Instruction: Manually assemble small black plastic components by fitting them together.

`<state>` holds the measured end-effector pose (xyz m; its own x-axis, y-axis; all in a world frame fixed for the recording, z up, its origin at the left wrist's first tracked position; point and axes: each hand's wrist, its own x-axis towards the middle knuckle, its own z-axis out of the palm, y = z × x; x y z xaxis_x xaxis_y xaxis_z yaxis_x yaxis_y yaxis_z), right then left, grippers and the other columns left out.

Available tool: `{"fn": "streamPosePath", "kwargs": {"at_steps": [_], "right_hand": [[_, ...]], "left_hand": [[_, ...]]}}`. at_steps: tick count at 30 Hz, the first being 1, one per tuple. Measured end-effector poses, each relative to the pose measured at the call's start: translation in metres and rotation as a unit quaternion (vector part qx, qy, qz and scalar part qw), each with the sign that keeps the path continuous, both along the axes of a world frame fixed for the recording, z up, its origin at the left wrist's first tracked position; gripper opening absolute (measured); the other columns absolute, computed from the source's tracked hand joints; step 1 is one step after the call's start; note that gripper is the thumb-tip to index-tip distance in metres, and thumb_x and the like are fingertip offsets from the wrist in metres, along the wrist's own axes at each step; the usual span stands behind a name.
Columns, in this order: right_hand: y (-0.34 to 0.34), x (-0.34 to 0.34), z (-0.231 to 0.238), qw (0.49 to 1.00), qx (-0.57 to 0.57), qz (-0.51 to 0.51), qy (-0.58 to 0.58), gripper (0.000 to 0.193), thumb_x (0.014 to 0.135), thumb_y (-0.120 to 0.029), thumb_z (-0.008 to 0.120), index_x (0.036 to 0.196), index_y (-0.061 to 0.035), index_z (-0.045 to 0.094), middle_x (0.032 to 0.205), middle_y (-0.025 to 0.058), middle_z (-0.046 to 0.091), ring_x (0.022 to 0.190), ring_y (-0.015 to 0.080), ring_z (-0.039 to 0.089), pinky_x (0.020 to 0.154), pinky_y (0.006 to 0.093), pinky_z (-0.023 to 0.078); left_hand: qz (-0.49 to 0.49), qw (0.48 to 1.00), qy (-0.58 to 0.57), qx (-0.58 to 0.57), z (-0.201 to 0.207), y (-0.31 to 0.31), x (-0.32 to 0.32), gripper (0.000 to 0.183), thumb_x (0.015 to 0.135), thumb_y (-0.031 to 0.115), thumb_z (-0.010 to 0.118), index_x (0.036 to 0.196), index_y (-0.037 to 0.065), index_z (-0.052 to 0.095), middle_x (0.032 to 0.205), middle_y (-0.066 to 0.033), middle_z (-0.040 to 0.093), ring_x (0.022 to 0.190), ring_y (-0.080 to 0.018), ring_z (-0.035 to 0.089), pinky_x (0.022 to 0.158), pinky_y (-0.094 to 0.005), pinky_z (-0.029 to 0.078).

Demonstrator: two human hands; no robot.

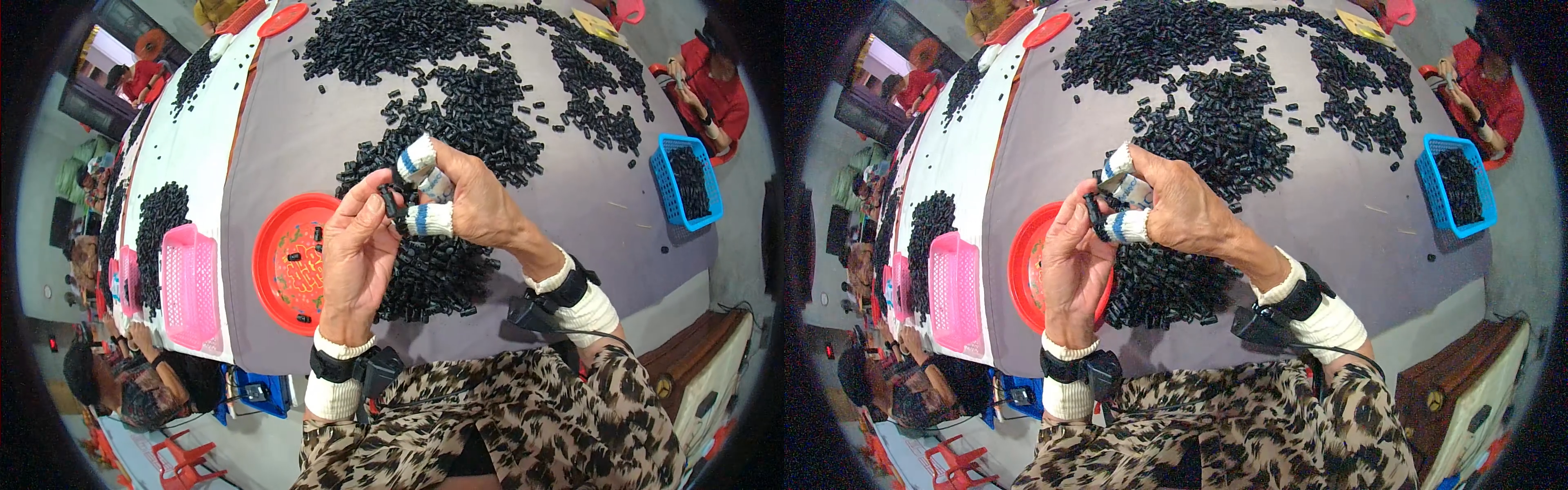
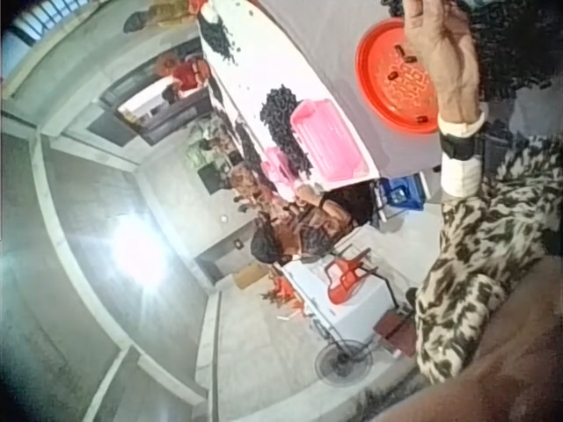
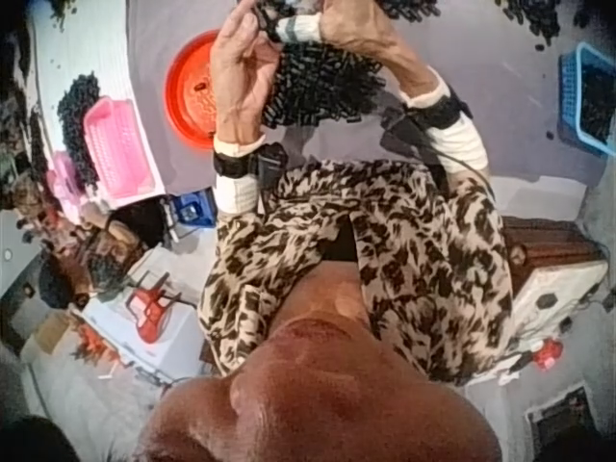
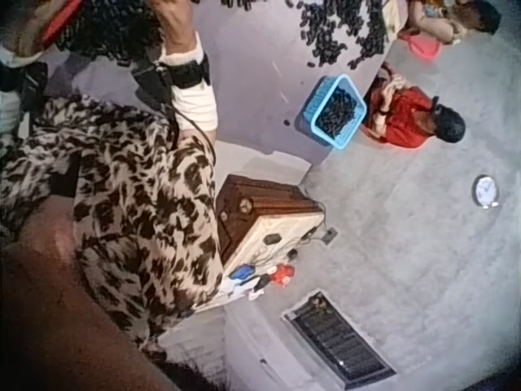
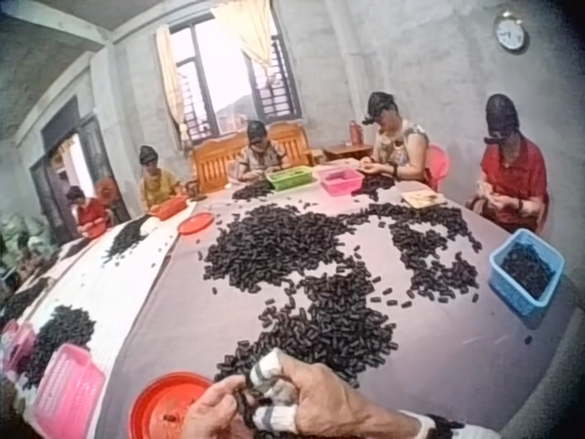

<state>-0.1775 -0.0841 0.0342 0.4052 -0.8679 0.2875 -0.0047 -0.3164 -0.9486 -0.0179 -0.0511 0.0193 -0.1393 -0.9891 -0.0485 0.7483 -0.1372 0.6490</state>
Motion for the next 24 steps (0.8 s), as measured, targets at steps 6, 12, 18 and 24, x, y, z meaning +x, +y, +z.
{"fn": "streamPosePath", "kwargs": {"at_steps": [6, 12, 18, 24], "right_hand": [[-0.008, -0.003, 0.003, 0.996, -0.003, 0.051, 0.068, 0.039, 0.065, -0.028, 0.076, 0.085, -0.0023, 0.054, 0.066, 0.0037, 0.056, 0.058, 0.0088, 0.050, 0.053, 0.0257, 0.041], [-0.008, 0.002, 0.021, 0.985, -0.011, 0.104, 0.138, 0.034, 0.065, -0.021, 0.074, 0.087, -0.0020, 0.055, 0.067, -0.0002, 0.052, 0.063, 0.0078, 0.046, 0.057, 0.0249, 0.041], [-0.013, 0.005, 0.019, 0.974, -0.042, 0.119, 0.187, 0.036, 0.064, -0.022, 0.074, 0.088, -0.0012, 0.056, 0.067, 0.0016, 0.052, 0.062, 0.0108, 0.048, 0.057, 0.0268, 0.042], [-0.016, 0.008, 0.019, 0.974, -0.037, 0.125, 0.187, 0.035, 0.065, -0.022, 0.074, 0.087, -0.0012, 0.056, 0.066, 0.0023, 0.053, 0.061, 0.0110, 0.048, 0.057, 0.0275, 0.041]], "left_hand": [[-0.038, 0.999, -0.016, -0.033, 0.008, 0.002, 0.002, 0.027, 0.086, 0.008, 0.055, 0.110, -0.003, 0.053, 0.091, -0.0073, 0.061, 0.085, -0.0135, 0.058, 0.078, -0.0269, 0.047], [-0.014, 0.999, -0.029, -0.029, 0.013, 0.005, 0.005, 0.025, 0.086, 0.008, 0.055, 0.109, -0.002, 0.054, 0.095, -0.0089, 0.062, 0.087, -0.0149, 0.059, 0.079, -0.0283, 0.048], [-0.019, 0.998, -0.056, -0.033, 0.011, 0.005, 0.009, 0.025, 0.085, 0.008, 0.055, 0.108, -0.002, 0.054, 0.100, -0.0094, 0.060, 0.090, -0.0163, 0.059, 0.080, -0.0298, 0.048], [-0.015, 0.998, -0.053, -0.043, 0.008, 0.001, 0.011, 0.025, 0.089, 0.010, 0.049, 0.110, -0.003, 0.050, 0.098, -0.0112, 0.060, 0.090, -0.0176, 0.060, 0.077, -0.0299, 0.052]]}}
